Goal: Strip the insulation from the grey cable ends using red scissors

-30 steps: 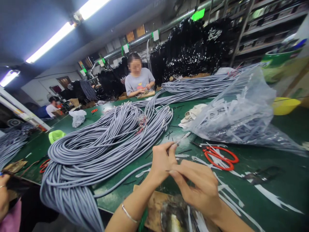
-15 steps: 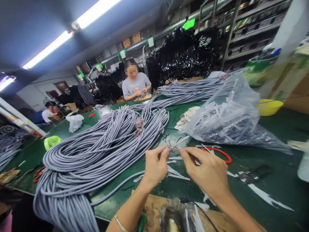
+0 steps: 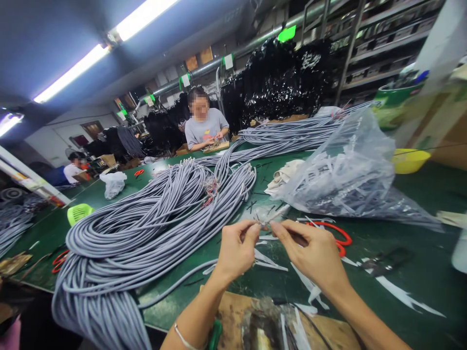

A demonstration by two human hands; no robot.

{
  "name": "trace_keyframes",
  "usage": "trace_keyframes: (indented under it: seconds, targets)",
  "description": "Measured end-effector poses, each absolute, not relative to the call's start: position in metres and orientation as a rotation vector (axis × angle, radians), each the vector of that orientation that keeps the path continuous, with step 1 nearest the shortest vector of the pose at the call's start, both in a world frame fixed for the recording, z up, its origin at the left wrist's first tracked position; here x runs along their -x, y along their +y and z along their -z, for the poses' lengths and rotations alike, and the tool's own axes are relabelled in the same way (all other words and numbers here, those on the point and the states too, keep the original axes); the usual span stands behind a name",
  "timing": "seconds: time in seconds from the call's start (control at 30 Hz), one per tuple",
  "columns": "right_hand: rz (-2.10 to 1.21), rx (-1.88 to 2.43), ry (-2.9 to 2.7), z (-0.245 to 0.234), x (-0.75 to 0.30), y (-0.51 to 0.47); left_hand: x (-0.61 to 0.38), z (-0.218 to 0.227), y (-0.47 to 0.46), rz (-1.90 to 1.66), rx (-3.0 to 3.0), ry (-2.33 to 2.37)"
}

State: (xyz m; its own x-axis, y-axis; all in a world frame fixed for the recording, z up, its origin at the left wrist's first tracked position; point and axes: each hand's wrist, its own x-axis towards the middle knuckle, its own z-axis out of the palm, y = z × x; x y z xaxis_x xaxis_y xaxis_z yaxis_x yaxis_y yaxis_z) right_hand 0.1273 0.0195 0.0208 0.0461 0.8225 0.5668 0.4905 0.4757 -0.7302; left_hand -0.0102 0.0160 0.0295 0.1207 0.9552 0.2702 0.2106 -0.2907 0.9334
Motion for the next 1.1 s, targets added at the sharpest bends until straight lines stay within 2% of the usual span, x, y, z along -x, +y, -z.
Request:
trace_keyframes:
  seconds: [0.17,0.43,0.77,1.1]
  targets:
    - [-0.169,1.135,-1.63,-0.023,-0.13,0.018,0.013,-0.028,0.017,-1.236,-1.653,1.154]
    - [-0.65,1.022,-1.565,-0.024,-0.126,0.021,0.008,-0.029,0.015,-1.238,-1.708,1.218]
    - [-0.418,0.912,-1.599,-0.023,-0.124,0.015,0.006,-0.024,0.016,-1.362,-1.737,1.305]
    - [-0.681,0.872,-1.345,-0.028,-0.124,0.016,0.003,-0.027,0.011,-1.431,-1.813,1.307]
